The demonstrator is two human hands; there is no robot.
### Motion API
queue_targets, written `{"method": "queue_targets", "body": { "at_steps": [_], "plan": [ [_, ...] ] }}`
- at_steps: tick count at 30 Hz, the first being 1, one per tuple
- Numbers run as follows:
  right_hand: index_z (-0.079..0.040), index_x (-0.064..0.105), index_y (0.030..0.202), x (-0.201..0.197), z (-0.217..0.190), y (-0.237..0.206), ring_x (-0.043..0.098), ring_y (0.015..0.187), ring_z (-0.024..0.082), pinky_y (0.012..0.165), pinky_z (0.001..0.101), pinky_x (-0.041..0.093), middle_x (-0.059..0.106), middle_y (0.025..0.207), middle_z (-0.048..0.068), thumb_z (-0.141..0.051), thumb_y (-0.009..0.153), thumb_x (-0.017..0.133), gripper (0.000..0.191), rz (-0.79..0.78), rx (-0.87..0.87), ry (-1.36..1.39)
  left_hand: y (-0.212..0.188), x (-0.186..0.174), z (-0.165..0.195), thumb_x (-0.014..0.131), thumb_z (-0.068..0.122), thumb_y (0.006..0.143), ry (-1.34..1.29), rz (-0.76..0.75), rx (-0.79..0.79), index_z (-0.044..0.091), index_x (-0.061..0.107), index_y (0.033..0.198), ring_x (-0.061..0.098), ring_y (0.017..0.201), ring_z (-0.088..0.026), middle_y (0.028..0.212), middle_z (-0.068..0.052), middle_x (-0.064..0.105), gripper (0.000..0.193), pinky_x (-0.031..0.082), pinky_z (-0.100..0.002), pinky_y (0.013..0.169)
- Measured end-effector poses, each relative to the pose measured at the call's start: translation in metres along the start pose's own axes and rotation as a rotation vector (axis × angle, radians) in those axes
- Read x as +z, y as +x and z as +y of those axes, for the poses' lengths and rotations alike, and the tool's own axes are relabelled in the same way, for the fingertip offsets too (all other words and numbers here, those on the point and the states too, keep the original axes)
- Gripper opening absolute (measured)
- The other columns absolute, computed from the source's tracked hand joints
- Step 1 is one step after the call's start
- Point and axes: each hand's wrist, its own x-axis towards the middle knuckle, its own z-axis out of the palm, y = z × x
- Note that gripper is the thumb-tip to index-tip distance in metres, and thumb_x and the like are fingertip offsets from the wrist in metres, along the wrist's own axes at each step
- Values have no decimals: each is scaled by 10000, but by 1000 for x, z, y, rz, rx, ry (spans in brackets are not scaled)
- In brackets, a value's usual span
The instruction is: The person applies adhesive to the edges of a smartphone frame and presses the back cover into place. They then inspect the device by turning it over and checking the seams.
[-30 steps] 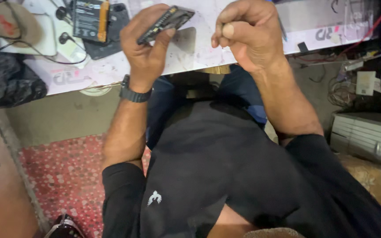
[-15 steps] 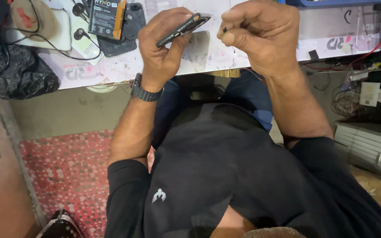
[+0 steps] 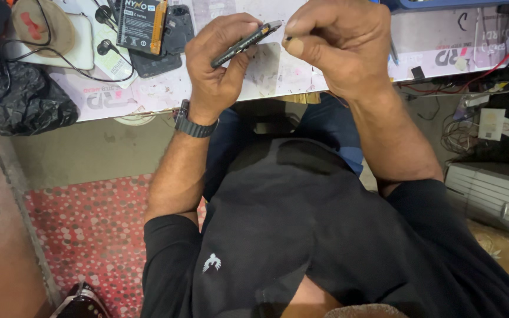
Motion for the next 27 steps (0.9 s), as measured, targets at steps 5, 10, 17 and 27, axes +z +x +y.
{"method": "queue_targets", "body": {
  "at_steps": [5, 10, 17, 27],
  "plan": [
    [15, 656, 1209, 2, -1, 4, 741, 957, 137, 821, 226, 617, 751, 1047, 99, -7, 1018, 804, 243, -88, -131, -15, 1, 0, 3, 732, 18, 1029, 24, -17, 25, 22, 690, 1217, 746, 1071, -235, 1207, -135, 723, 193, 609, -302, 867],
    [15, 671, 1224, -3, 2, 3, 741, 956, 133, 853, 227, 613, 750, 1083, 99, -29, 1057, 789, 209, -125, -198, -75, 2, 1, 4, 728, 26, 1026, 45, -14, 21, 23, 694, 1203, 751, 1060, -237, 1191, -136, 729, 181, 610, -300, 860],
    [24, 725, 1182, -7, 15, -2, 680, 863, 105, 745, 195, 534, 736, 1015, 94, 87, 1106, 752, 103, -68, -210, -212, 1, -1, 3, 714, 25, 1033, 46, -18, 27, 16, 684, 1207, 746, 1067, -234, 1187, -139, 727, 177, 608, -301, 868],
    [6, 722, 1115, 6, 37, 11, 662, 878, 109, 793, 232, 539, 720, 1016, 50, 97, 1066, 784, 120, 1, -338, -413, -22, 9, -17, 677, -135, 1073, -105, 117, -93, 134, 285, 1584, 655, 1187, -174, 1322, -137, 620, 698, 573, -292, 1029]
  ]
}}
